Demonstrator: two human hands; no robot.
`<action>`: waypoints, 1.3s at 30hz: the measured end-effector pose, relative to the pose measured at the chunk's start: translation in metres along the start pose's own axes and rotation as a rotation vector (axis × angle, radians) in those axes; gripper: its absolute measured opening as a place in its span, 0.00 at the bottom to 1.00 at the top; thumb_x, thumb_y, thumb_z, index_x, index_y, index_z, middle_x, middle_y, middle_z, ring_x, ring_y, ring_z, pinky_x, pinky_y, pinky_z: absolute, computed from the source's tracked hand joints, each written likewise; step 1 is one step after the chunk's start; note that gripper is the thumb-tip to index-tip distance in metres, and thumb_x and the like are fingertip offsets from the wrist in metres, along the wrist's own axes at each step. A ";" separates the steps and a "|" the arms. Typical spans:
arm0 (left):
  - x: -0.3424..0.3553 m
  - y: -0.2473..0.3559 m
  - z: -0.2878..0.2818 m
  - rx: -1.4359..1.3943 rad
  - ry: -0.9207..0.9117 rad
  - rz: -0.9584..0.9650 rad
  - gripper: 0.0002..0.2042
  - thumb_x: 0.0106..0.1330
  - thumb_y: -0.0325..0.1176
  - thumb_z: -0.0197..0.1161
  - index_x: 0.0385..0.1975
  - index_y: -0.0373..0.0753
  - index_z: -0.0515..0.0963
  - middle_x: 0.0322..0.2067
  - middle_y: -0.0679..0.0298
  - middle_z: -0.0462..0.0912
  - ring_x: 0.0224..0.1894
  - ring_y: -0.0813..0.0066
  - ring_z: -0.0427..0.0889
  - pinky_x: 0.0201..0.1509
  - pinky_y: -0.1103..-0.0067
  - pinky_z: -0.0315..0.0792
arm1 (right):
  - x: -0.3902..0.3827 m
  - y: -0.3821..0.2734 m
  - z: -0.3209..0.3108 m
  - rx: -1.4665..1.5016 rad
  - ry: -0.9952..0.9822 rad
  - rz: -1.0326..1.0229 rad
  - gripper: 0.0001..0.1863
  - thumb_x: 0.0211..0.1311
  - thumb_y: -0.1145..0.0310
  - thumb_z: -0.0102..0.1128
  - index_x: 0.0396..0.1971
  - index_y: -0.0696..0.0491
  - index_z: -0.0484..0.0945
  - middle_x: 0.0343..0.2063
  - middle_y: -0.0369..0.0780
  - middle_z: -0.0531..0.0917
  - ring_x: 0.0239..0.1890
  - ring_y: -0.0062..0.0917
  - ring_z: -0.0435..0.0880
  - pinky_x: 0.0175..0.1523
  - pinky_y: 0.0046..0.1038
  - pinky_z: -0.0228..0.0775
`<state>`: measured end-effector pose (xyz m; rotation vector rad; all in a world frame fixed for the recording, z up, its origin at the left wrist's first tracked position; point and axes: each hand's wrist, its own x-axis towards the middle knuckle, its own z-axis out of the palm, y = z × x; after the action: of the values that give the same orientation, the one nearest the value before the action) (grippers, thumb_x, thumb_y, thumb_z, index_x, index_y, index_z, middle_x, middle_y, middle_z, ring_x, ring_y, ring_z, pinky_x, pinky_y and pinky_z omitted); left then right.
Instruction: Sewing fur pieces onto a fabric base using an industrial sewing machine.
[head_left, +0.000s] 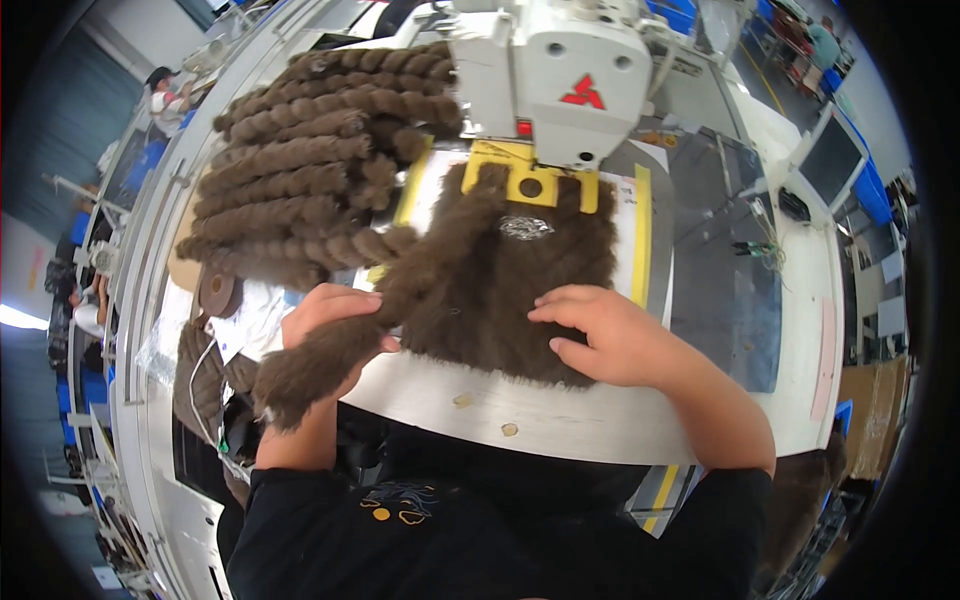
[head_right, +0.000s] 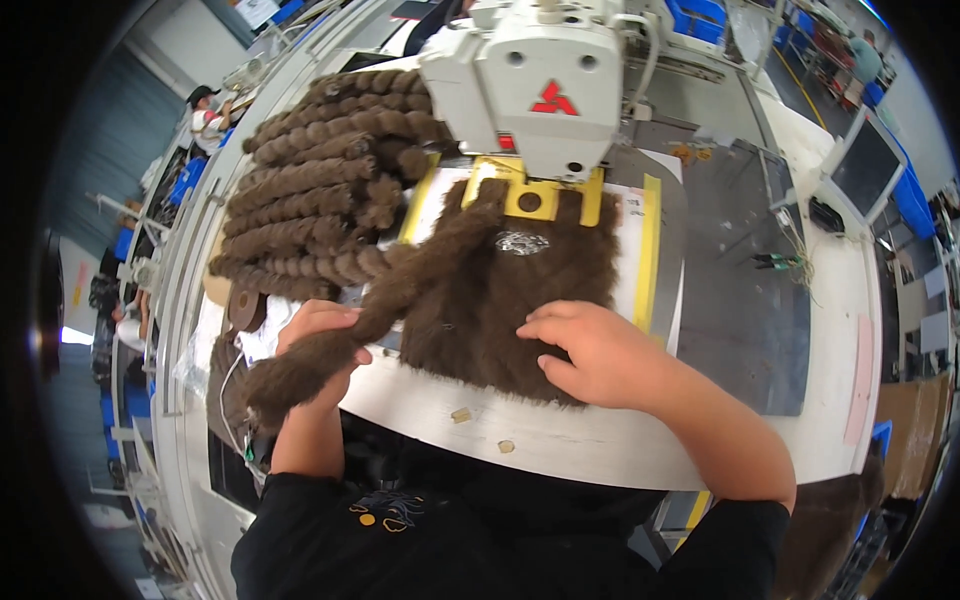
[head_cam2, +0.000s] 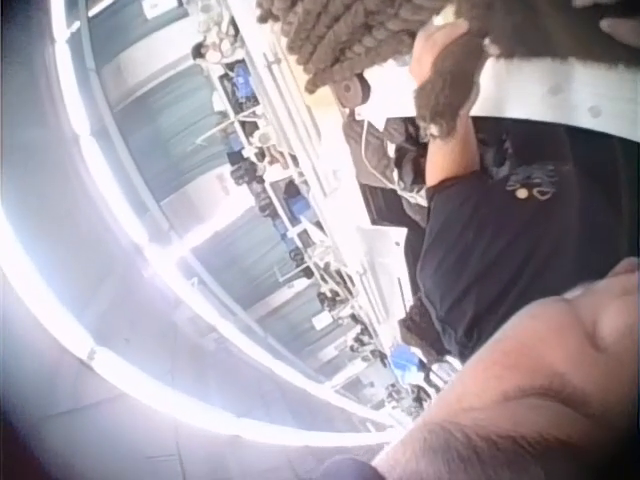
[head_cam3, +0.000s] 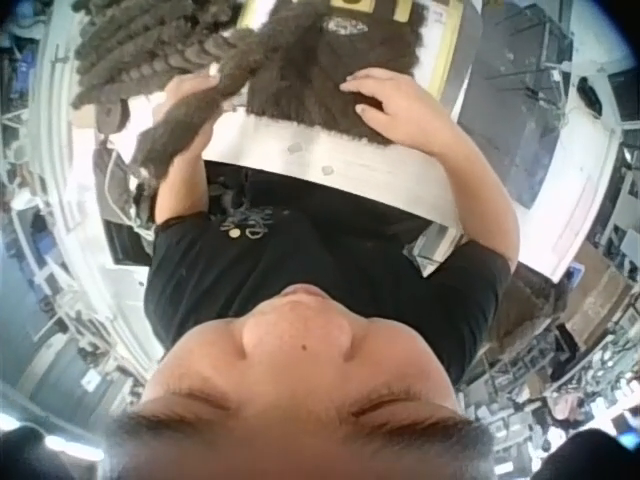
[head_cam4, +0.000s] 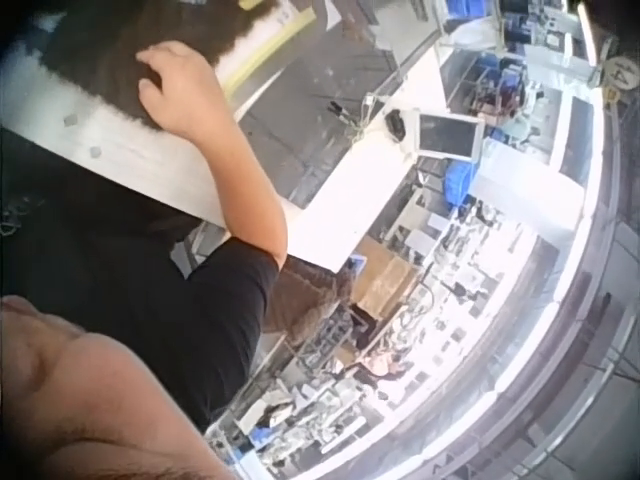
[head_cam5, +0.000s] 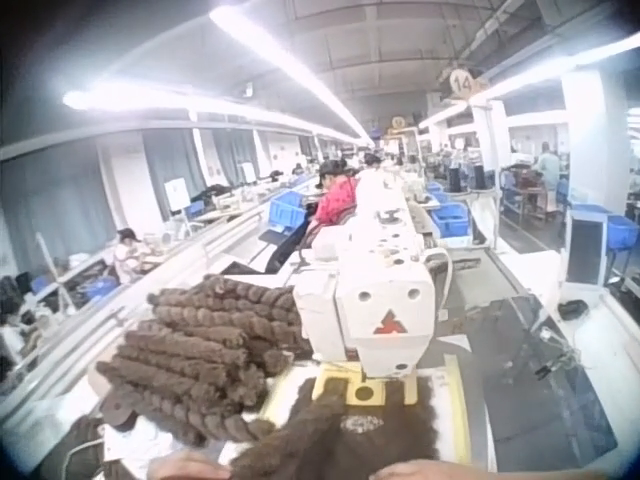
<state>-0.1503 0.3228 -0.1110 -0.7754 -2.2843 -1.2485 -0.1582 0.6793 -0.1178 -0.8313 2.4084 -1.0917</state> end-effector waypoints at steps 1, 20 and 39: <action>0.000 0.002 -0.003 0.026 -0.006 0.024 0.19 0.53 0.37 0.84 0.40 0.35 0.84 0.36 0.55 0.87 0.38 0.64 0.87 0.43 0.74 0.78 | 0.005 0.000 0.008 -0.002 0.048 -0.099 0.19 0.68 0.68 0.61 0.56 0.57 0.81 0.53 0.45 0.85 0.52 0.36 0.86 0.56 0.36 0.79; 0.007 0.045 -0.011 -0.119 0.021 0.196 0.24 0.49 0.42 0.86 0.41 0.35 0.86 0.34 0.59 0.88 0.30 0.66 0.88 0.32 0.77 0.81 | 0.078 -0.079 0.085 1.498 0.317 0.366 0.19 0.76 0.52 0.60 0.39 0.56 0.78 0.27 0.34 0.82 0.20 0.16 0.74 0.21 0.21 0.61; 0.004 0.046 0.032 -0.465 -0.150 0.579 0.04 0.57 0.21 0.69 0.31 0.28 0.84 0.29 0.57 0.83 0.22 0.68 0.79 0.21 0.76 0.66 | 0.051 -0.053 0.084 1.246 0.320 0.531 0.19 0.71 0.51 0.66 0.32 0.54 0.81 0.23 0.32 0.80 0.18 0.14 0.72 0.20 0.20 0.60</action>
<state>-0.1265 0.3717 -0.0968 -1.6003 -1.6727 -1.4643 -0.1324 0.5721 -0.1348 0.3901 1.4285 -2.1078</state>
